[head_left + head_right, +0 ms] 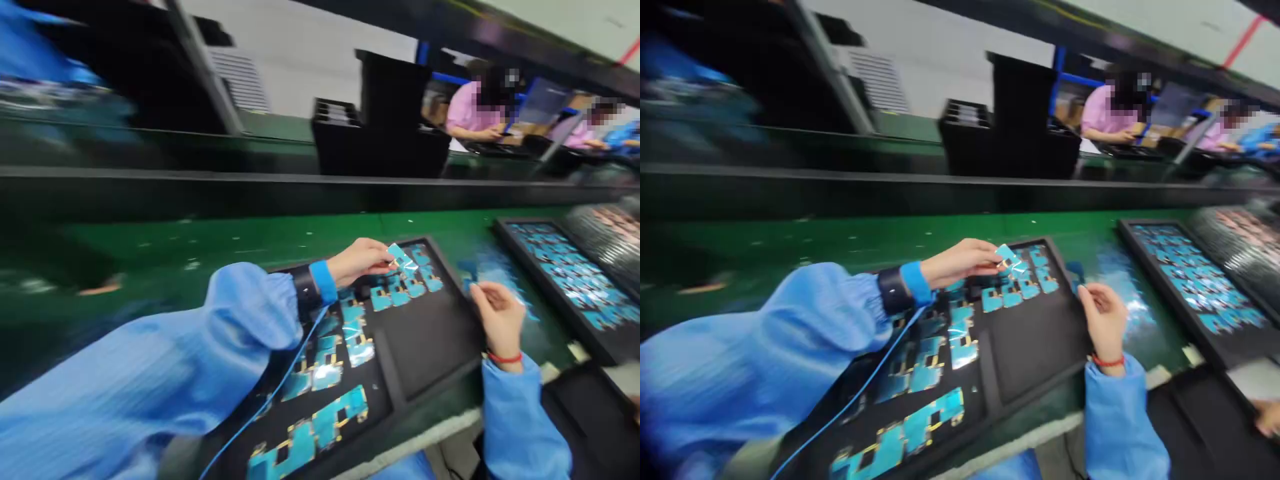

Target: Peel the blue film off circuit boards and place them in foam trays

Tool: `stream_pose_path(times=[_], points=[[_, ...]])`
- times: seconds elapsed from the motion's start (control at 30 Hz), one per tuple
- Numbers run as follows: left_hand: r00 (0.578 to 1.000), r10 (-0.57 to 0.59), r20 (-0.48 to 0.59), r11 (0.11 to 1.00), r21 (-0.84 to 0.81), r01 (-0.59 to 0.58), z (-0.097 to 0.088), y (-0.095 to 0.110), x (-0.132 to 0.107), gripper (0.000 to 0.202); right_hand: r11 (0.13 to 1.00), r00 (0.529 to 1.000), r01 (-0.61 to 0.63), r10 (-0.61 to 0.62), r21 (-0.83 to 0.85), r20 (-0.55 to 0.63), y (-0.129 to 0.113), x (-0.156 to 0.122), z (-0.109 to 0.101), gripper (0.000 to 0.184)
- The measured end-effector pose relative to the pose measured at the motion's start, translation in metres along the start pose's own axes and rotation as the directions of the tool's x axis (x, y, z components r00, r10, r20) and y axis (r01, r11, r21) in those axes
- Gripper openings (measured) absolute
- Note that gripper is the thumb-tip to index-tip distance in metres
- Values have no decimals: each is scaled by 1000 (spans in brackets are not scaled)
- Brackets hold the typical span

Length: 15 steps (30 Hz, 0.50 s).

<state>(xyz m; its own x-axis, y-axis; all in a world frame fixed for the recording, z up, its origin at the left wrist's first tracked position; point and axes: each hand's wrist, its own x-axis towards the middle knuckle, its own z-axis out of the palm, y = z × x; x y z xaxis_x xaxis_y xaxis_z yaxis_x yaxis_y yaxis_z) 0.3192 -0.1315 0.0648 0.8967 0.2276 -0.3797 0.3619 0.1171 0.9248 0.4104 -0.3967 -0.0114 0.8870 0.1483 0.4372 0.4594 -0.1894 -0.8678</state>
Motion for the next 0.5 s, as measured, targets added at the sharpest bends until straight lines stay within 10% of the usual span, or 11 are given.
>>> stream_pose_path(times=[0.3, 0.5], points=[[956, 56, 289, 937, 316, -150, 49, -18, 5, 24, 990, 999, -54, 53, 129, 12, -8, -1, 10, 26], [829, 107, 549, 769, 482, -419, 64, -29, 27, 17, 993, 998, -57, 53, 99, 38, -10, 0, 7, 26]])
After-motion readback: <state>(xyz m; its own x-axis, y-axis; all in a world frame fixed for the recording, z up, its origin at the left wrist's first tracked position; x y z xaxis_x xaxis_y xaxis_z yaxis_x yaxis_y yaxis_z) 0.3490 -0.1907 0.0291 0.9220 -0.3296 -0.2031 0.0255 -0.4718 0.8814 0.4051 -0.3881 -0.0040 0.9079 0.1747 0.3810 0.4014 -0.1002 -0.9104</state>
